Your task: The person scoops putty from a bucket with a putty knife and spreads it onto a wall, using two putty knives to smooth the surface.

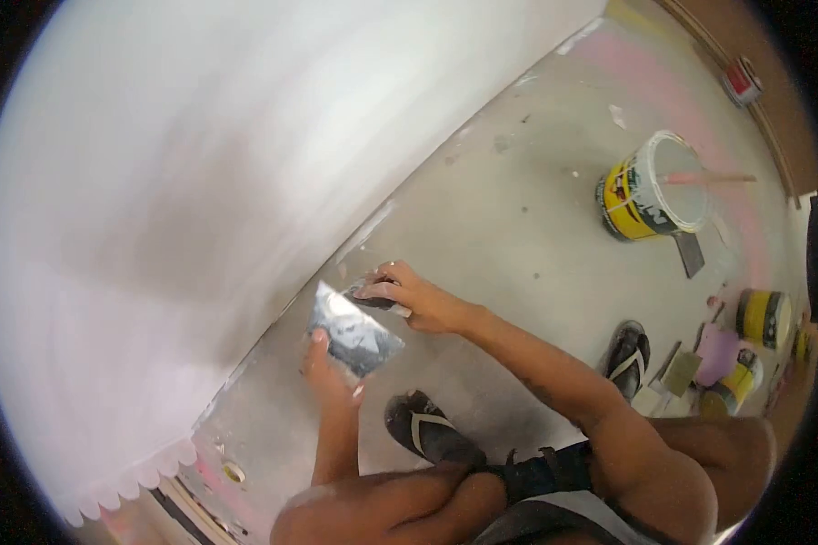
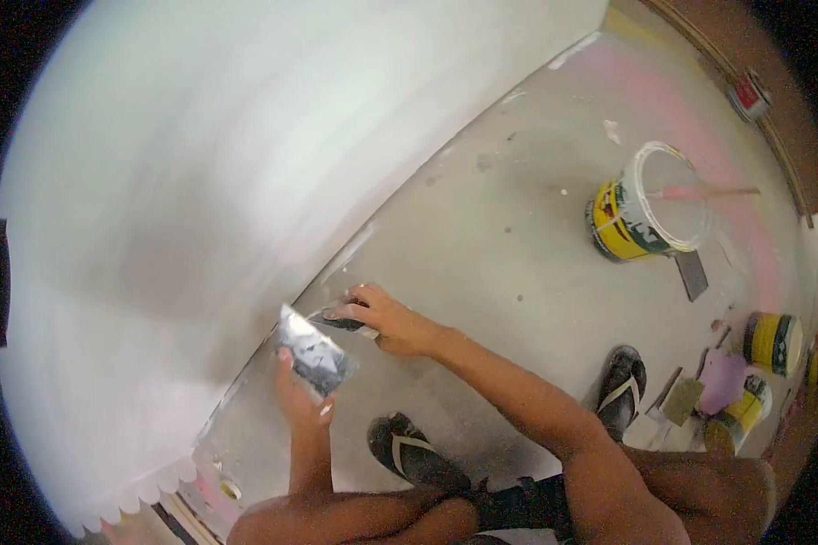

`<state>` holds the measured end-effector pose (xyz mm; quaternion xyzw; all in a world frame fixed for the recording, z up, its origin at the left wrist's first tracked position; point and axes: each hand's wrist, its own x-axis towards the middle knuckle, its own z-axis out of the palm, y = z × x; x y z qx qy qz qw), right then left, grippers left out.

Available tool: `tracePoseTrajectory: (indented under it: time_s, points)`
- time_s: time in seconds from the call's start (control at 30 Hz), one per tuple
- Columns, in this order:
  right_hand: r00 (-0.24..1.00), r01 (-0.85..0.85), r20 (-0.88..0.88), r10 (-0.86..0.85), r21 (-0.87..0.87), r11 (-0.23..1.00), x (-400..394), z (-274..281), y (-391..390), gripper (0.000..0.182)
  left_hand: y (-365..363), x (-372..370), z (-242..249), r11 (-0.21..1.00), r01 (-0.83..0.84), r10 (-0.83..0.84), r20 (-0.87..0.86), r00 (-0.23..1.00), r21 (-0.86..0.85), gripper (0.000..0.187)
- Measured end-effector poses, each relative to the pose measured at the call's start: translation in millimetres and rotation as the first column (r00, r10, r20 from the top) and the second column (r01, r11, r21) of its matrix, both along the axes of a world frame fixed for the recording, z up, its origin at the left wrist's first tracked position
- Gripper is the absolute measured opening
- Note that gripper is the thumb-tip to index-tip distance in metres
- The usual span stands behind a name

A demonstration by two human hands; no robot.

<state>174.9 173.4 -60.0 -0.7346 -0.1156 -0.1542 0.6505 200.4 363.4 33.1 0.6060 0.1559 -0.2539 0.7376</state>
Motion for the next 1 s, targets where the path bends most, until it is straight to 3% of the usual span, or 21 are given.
tracePoseTrajectory:
  time_s: [0.1,0.13,0.17,0.2,0.23,0.27,0.3,0.33,0.37,0.4,0.47,0.5,0.53,0.6,0.63,0.7,0.73,0.87,1.0]
  points:
    - [0.992,0.12,0.036,-0.119,-0.027,0.992,-5.9,-9.6,-19.4,0.042,-12.6,-1.3,12.9,0.998,-0.023,0.027,0.083,0.996,-0.05,0.049]
    - [0.934,0.285,-0.332,-0.135,0.458,0.842,-11.6,-4.6,-21.3,0.036,-17.8,-1.5,13.2,0.998,-0.048,0.054,0.234,0.971,-0.031,0.05]
    - [0.79,0.531,-0.611,0.047,0.721,0.445,-15.8,0.9,-24.6,0.031,-24.8,0.5,12.5,0.997,-0.071,0.074,0.384,0.92,-0.021,0.051]
    - [0.79,0.537,-0.612,0.037,0.72,0.44,-19.9,17.8,-25.8,0.031,-29.9,2.7,11.9,0.995,-0.095,0.088,0.525,0.847,-0.013,0.052]
    - [0.826,0.448,-0.515,0.23,0.847,0.286,-24.4,39.7,-26.5,0.029,-24.1,5.3,6.5,0.991,0.135,-0.113,0.632,0.767,0.013,0.049]
    - [0.84,0.36,-0.371,0.395,0.927,0.104,-27.1,51.7,-26.6,0.027,-27.7,8.4,12.4,0.989,0.148,-0.124,0.631,0.766,0.015,0.049]
    - [0.844,0.363,-0.371,0.387,0.927,0.097,-27.9,52.5,-27.0,0.027,-32.6,10.8,23.4,0.883,0.2,-0.464,0.726,0.507,0.425,0.048]
    - [0.849,0.286,-0.262,0.459,0.958,0.017,-28.1,52.4,-26.7,0.028,-37.0,13.9,29.2,0.64,0.106,-0.763,0.613,0.207,0.761,0.049]
    - [0.841,0.21,-0.144,0.522,0.975,-0.068,-27.7,51.7,-25.2,0.028,-45.0,16.2,26.5,0.692,0.172,-0.722,0.675,0.153,0.702,0.049]
    - [0.842,0.21,-0.143,0.521,0.975,-0.073,-27.7,39.7,-28.2,0.028,-43.9,18.8,22.2,0.688,0.174,-0.725,0.671,0.152,0.704,0.049]
    - [0.869,0.277,-0.277,0.41,0.959,0.059,-29.4,3.7,-49.5,0.038,-40.8,28.8,14.0,0.605,0.227,-0.792,0.606,0.073,0.763,0.056]
    - [0.873,0.338,-0.318,0.37,0.941,0.013,-29.3,9.4,-68.2,0.039,-32.4,37.4,15.5,0.278,0.13,-0.938,0.298,-0.179,0.952,0.061]
    - [0.867,0.397,-0.363,0.342,0.917,-0.032,-26.4,18.3,-91.4,0.04,-26.3,32.8,10.0,0.276,0.133,-0.942,0.295,-0.162,0.952,0.061]
    - [0.826,0.514,-0.551,0.12,0.823,0.241,-17.8,17.0,-138.9,0.042,-12.6,25.5,-7.9,0.208,0.334,-0.967,0.245,-0.071,0.919,0.069]
    - [0.821,0.556,-0.567,-0.068,0.765,0.325,-5.2,10.1,-161.7,0.043,-6.1,22.7,-12.5,0.203,0.338,-0.968,0.241,-0.073,0.919,0.069]
    - [0.747,0.664,-0.523,-0.41,0.609,0.434,24.7,-25.8,-218.4,0.041,6.4,18.3,-20.0,0.432,0.35,-0.901,0.383,0.202,0.831,0.07]
    - [0.689,0.721,-0.468,-0.553,0.517,0.461,41.4,-49.3,-248.7,0.037,11.1,18.4,-23.8,0.431,0.353,-0.902,0.382,0.203,0.83,0.07]
    - [0.592,0.798,-0.312,-0.743,0.358,0.485,91.9,-51.7,-311.6,0.033,27.9,15.7,-30.3,0.481,0.357,-0.876,0.423,0.23,0.801,0.07]
    - [0.469,0.882,-0.328,-0.82,0.224,0.415,110.6,-44.2,-298.1,0.028,38.8,14.7,-32.7,0.5,0.351,-0.865,0.437,0.247,0.792,0.07]
